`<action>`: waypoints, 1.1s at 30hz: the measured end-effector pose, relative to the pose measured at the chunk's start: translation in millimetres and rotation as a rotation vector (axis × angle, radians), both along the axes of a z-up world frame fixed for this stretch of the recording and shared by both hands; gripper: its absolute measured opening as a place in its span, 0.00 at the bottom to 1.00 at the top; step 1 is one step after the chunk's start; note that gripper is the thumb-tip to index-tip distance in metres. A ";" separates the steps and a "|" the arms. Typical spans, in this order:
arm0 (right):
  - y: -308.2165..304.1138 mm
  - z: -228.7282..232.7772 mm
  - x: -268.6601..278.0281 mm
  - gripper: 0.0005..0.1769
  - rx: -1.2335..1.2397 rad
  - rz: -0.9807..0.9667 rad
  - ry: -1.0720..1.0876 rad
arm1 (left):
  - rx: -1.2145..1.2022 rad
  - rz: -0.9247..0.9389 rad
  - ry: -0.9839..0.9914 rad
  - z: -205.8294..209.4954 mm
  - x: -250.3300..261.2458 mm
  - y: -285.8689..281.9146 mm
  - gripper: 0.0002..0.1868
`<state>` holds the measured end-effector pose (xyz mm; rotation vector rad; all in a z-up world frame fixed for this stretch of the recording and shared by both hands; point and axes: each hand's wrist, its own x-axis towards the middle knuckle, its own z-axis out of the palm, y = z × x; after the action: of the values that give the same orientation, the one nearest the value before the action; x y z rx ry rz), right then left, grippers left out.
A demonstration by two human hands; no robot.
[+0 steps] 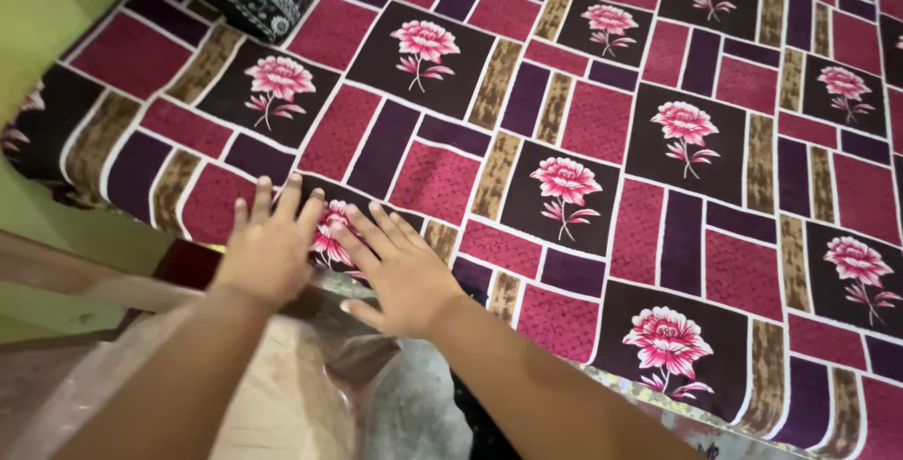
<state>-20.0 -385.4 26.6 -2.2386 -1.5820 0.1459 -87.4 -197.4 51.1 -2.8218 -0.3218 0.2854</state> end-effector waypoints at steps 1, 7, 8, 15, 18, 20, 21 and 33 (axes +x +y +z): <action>-7.8 1.3 4.8 0.54 -0.020 0.018 0.041 | 0.010 0.054 -0.008 6.6 6.1 -14.5 0.45; -31.4 -20.4 30.8 0.53 0.032 -0.144 0.054 | -0.310 0.040 -0.019 11.3 10.3 -63.7 0.69; -32.1 -26.9 35.9 0.49 0.002 -0.178 0.050 | -0.353 0.002 -0.069 5.3 11.9 -64.3 0.68; -77.6 -16.9 73.5 0.36 -0.195 -0.366 0.043 | -0.443 -0.126 -0.136 0.0 10.8 -60.2 0.64; -90.8 2.6 64.2 0.52 -0.201 -0.288 -0.038 | -0.304 -0.178 -0.119 1.0 10.8 -67.5 0.63; -89.3 12.8 54.3 0.67 -0.276 -0.275 0.002 | -0.219 -0.188 -0.123 -5.6 9.2 -73.7 0.63; -88.2 17.1 51.2 0.70 -0.300 -0.279 0.006 | -0.183 -0.187 -0.130 -10.1 8.8 -76.2 0.62; -97.5 -5.8 5.6 0.56 -0.179 -0.310 -0.142 | -0.132 0.158 -0.199 -32.0 11.5 -134.6 0.53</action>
<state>-14.4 -483.0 20.8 -2.6546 -1.3106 0.0436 -75.9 -332.0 19.1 -2.9659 -0.5919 0.0596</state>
